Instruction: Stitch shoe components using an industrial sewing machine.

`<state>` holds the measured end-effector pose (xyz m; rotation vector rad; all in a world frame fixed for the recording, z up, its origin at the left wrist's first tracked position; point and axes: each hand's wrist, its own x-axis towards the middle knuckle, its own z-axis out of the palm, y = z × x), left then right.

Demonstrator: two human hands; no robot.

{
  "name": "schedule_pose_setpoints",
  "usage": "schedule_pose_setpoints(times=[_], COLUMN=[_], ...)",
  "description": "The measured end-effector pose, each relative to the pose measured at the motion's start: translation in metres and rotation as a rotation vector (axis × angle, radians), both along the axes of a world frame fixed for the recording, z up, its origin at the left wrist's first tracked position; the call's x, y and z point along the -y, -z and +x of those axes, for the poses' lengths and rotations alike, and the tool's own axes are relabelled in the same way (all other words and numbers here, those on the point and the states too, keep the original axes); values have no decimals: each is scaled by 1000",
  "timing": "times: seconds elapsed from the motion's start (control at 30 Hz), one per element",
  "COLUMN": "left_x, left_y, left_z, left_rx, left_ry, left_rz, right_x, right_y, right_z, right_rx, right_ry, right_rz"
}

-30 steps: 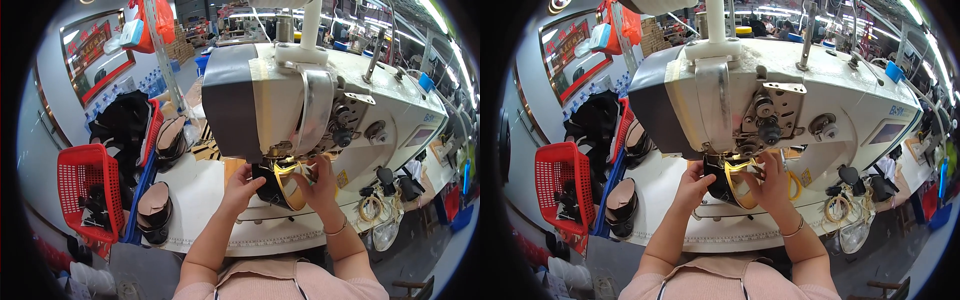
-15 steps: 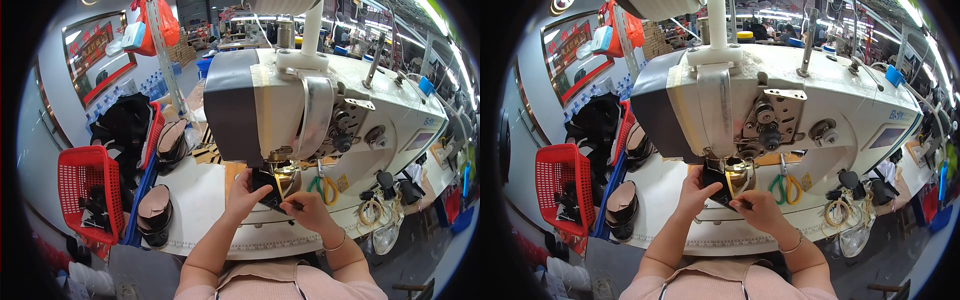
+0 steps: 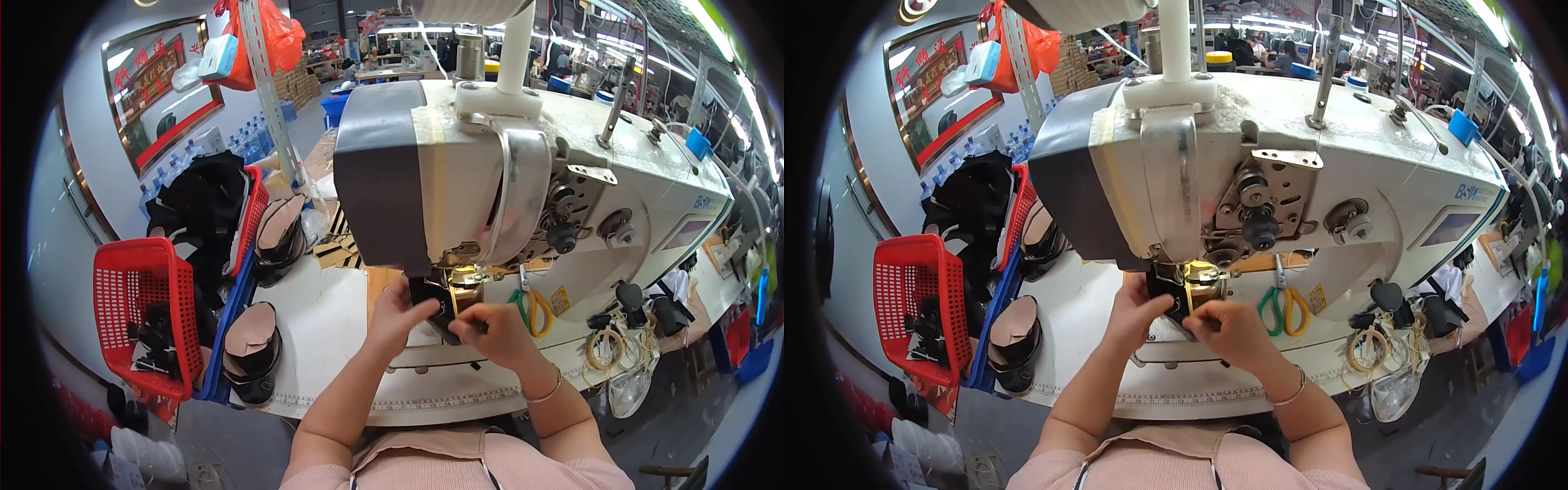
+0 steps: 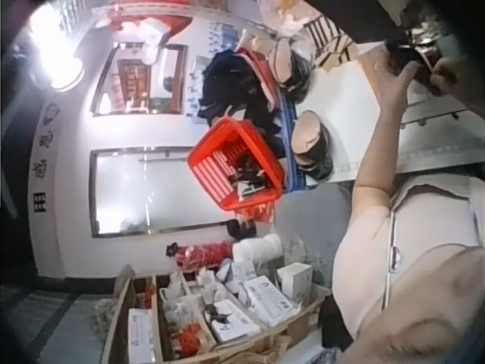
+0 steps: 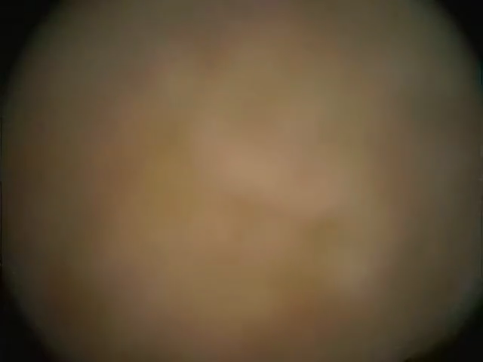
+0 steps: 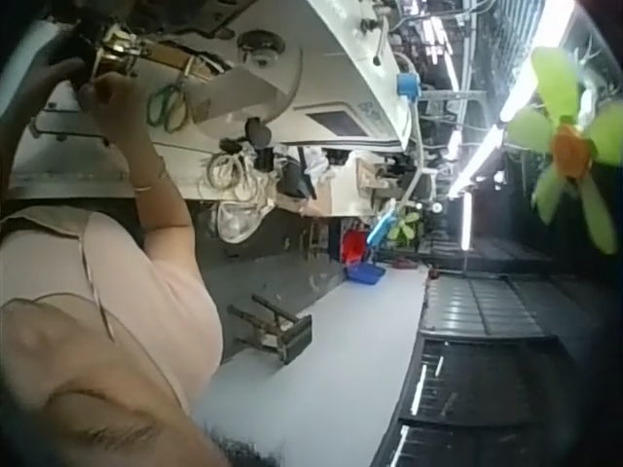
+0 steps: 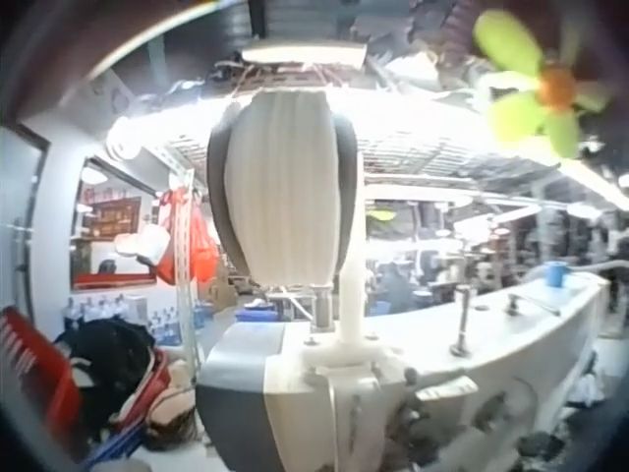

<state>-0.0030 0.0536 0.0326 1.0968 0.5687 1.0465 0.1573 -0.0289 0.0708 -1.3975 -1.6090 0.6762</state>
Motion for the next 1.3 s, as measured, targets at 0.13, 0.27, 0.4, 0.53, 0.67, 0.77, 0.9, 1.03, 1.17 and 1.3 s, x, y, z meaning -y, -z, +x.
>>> schedule_pose_setpoints(times=[0.13, 0.27, 0.4, 0.53, 0.67, 0.77, 0.9, 1.03, 1.17, 1.3], left_x=[21, 13, 3, 1, -3, -8, -8, 9, 19, 10], left_y=[9, 9, 2, -4, -8, -9, -6, 3, 11, 9], left_z=[-5, -5, -3, -3, -2, -2, -1, -1, 1, -1], left_rx=[-42, -63, 28, 0, -16, -38, 17, 109, 186, 213], left_ry=[33, 20, 32, 18, 12, 1, 17, -41, -92, -31], left_rz=[59, 16, 21, 23, 31, 13, -9, -125, -166, -270], right_x=[7, 1, -11, -13, -16, -18, -19, -29, -31, -24], right_y=[2, 3, 1, 1, 2, 6, 19, 29, 24, 14], right_z=[0, 0, -1, -1, -2, 1, 10, 21, 27, 29], right_rx=[58, 39, -43, -75, -67, -64, -72, -353, -688, -892], right_ry=[1, 25, -2, -12, 7, 6, 35, 199, 150, 1], right_rz=[8, -42, -45, -76, -86, -40, -10, 301, 141, 333])
